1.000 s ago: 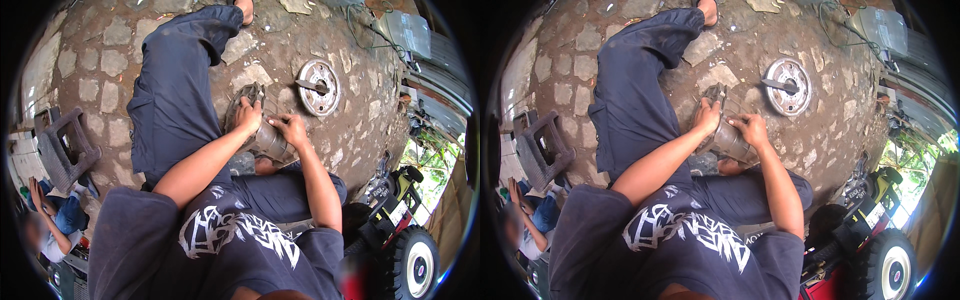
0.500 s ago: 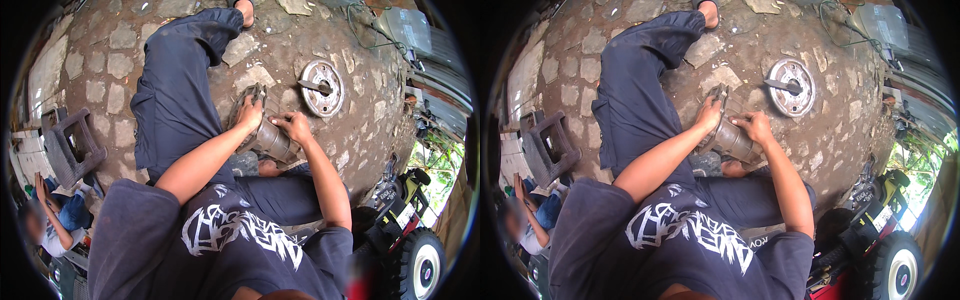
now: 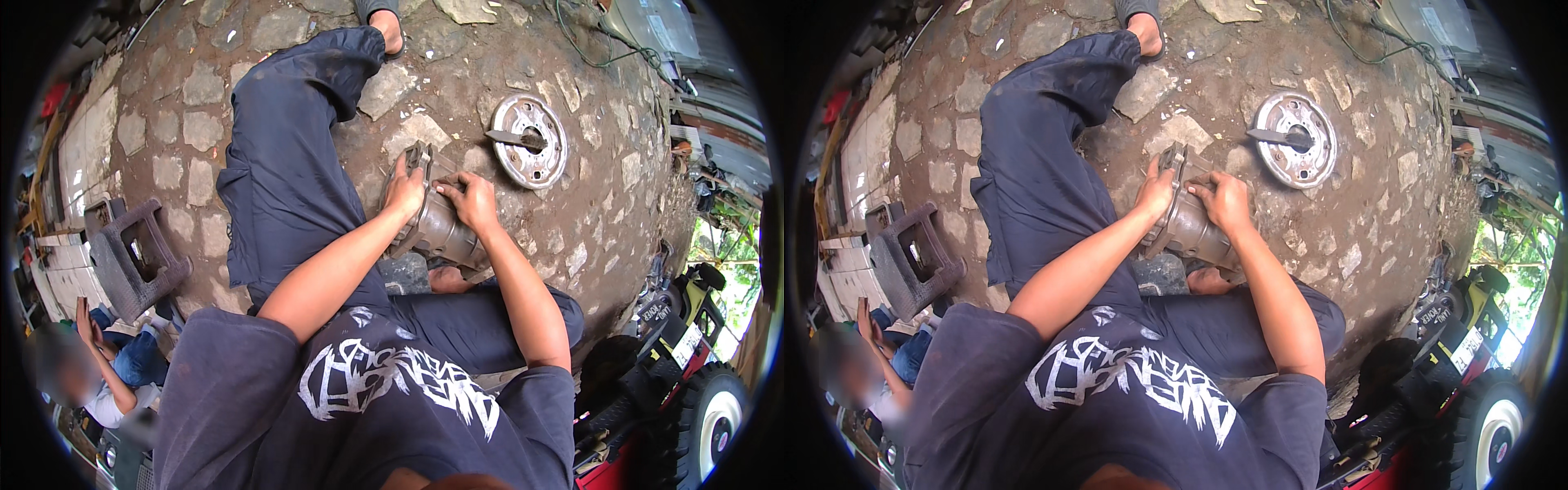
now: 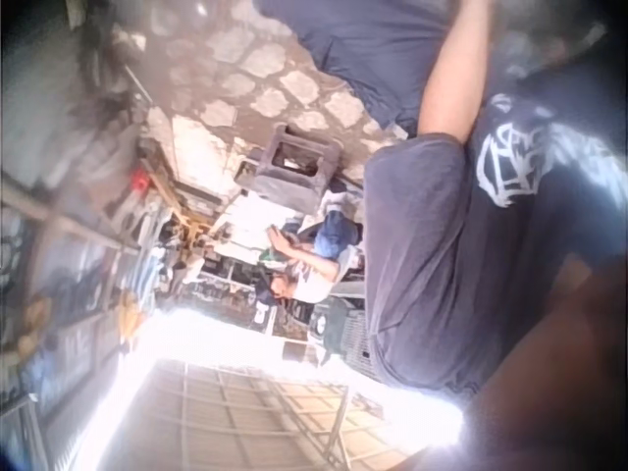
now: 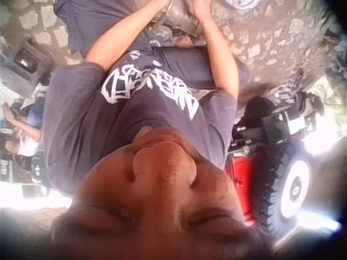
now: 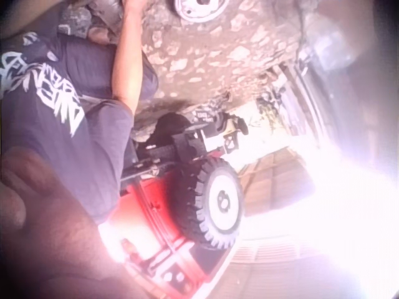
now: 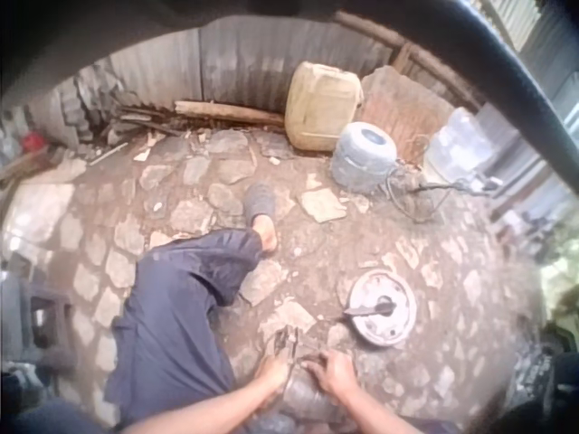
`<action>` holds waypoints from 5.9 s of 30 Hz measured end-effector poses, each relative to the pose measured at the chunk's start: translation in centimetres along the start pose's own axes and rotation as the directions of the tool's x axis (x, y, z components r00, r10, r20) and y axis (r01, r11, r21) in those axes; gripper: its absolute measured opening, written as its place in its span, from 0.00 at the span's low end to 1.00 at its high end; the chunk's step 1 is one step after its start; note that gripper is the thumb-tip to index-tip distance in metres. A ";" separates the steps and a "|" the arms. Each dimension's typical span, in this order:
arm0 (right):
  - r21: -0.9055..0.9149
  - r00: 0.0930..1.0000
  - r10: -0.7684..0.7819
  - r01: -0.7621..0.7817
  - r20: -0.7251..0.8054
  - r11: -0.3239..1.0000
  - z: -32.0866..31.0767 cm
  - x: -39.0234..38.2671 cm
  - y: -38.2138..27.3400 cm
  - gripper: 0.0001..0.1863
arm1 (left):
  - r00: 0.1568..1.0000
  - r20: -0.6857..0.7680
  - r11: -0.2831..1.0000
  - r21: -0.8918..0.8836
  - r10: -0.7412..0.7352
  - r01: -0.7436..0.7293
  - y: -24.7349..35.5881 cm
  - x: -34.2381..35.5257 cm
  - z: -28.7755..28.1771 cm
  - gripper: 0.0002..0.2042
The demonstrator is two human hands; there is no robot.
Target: The person sits on the ground and repeatedly picks up small metal clips, inserts them into a cylindrical mechanical housing, and removes them again. The person handles the clips and the housing by hand without using tools.
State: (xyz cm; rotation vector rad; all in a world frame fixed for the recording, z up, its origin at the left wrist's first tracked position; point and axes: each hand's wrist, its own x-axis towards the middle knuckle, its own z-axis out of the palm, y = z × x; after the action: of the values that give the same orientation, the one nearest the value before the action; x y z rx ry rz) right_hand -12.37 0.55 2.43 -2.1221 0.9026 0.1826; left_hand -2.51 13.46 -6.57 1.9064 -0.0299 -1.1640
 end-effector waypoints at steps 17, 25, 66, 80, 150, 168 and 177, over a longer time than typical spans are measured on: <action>0.107 0.958 -0.089 0.122 -0.274 0.987 -0.1 0.0 0.6 0.15 | 0.999 0.043 0.997 0.081 -0.018 0.015 0.5 0.4 -0.9 0.27; 0.038 0.973 -0.195 0.201 -0.123 0.979 0.4 1.0 1.3 0.09 | 0.992 0.035 0.922 0.374 -0.118 0.097 4.1 -0.6 -1.7 0.42; 0.162 0.965 0.194 -0.222 0.174 0.961 0.0 3.7 -1.1 0.14 | 0.992 -0.095 0.955 0.277 -0.086 0.109 2.8 -0.4 -0.3 0.31; 0.232 0.949 0.257 -0.296 0.184 0.927 1.2 4.0 0.5 0.17 | 0.986 -0.126 0.968 0.213 -0.108 0.133 3.8 -0.8 -0.5 0.30; -0.170 0.996 -0.011 -0.005 -0.091 0.985 -15.0 -7.4 -8.0 0.17 | 0.987 -0.093 0.872 0.464 -0.128 0.156 0.9 2.6 -0.6 0.31; 0.748 0.921 -0.086 0.361 -0.380 0.558 -17.0 -15.5 -1.3 0.12 | 0.467 0.697 0.391 0.281 0.545 -0.876 25.5 -22.7 -8.0 0.23; 0.788 0.948 -0.042 0.287 -0.316 0.545 -15.8 -13.8 -2.3 0.14 | 0.432 0.789 0.848 -0.200 0.436 -0.490 22.7 -12.2 -2.9 0.27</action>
State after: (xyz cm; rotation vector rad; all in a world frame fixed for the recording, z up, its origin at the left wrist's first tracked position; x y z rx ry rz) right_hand -23.59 -2.48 20.06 -1.3023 0.7068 -0.5616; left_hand 1.68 6.68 18.09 1.0888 -1.0644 -1.5340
